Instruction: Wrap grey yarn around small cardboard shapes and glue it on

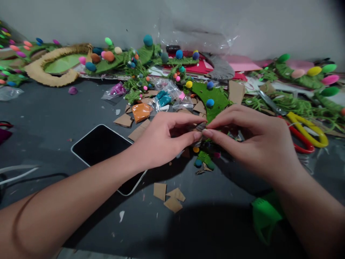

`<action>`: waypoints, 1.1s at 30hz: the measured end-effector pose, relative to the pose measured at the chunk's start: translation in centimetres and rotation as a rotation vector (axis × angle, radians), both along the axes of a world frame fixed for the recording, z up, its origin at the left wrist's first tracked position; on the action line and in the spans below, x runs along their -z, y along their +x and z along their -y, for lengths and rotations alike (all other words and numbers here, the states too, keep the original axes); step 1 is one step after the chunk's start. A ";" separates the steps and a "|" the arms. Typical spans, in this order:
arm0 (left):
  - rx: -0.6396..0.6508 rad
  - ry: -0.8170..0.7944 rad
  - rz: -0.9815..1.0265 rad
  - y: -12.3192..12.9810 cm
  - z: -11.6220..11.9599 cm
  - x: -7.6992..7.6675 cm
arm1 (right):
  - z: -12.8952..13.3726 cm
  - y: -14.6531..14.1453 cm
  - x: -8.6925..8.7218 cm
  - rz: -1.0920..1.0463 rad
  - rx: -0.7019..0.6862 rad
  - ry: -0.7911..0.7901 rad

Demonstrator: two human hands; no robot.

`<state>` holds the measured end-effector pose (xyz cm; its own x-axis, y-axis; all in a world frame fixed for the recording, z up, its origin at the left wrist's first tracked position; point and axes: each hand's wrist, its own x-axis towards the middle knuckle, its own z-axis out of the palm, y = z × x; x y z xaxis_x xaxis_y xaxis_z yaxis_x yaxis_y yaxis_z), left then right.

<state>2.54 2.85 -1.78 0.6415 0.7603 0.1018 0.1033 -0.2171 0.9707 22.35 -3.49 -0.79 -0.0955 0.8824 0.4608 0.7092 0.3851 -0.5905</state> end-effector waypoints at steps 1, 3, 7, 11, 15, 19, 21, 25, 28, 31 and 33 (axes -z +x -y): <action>0.008 -0.010 0.002 0.0 0.0 0.0 | 0.0 0.0 -0.1 -0.012 0.008 -0.025; 0.015 -0.054 0.005 0.0 0.1 0.0 | 0.0 0.2 -0.2 -0.038 0.019 -0.077; 0.025 -0.195 0.080 -0.1 0.2 0.0 | -0.1 0.3 -0.3 -0.134 0.012 -0.142; 0.061 -0.308 0.186 -0.1 0.1 0.1 | -0.2 0.1 -0.2 -0.204 0.008 -0.196; 0.029 -0.326 0.231 0.1 -0.1 0.5 | -0.2 -0.2 -0.1 -0.270 0.029 -0.255; 0.008 -0.325 0.257 0.2 -0.2 0.9 | -0.1 -0.4 -0.4 -0.338 0.067 -0.302; 0.020 -0.326 0.281 0.2 -0.3 1.1 | -0.1 -0.5 -0.5 -0.366 0.093 -0.337; 0.038 -0.316 0.322 0.1 -0.4 1.3 | -0.3 -0.7 -0.5 -0.424 0.104 -0.429; 0.075 -0.287 0.328 0.0 -0.4 1.3 | -0.4 -0.9 -0.4 -0.448 0.103 -0.489; 0.096 -0.276 0.346 0.0 -0.4 1.2 | -0.3 -1.0 -0.3 -0.446 0.115 -0.485; 0.092 -0.291 0.367 0.1 -0.4 1.1 | -0.2 -1.1 -0.3 -0.425 0.121 -0.460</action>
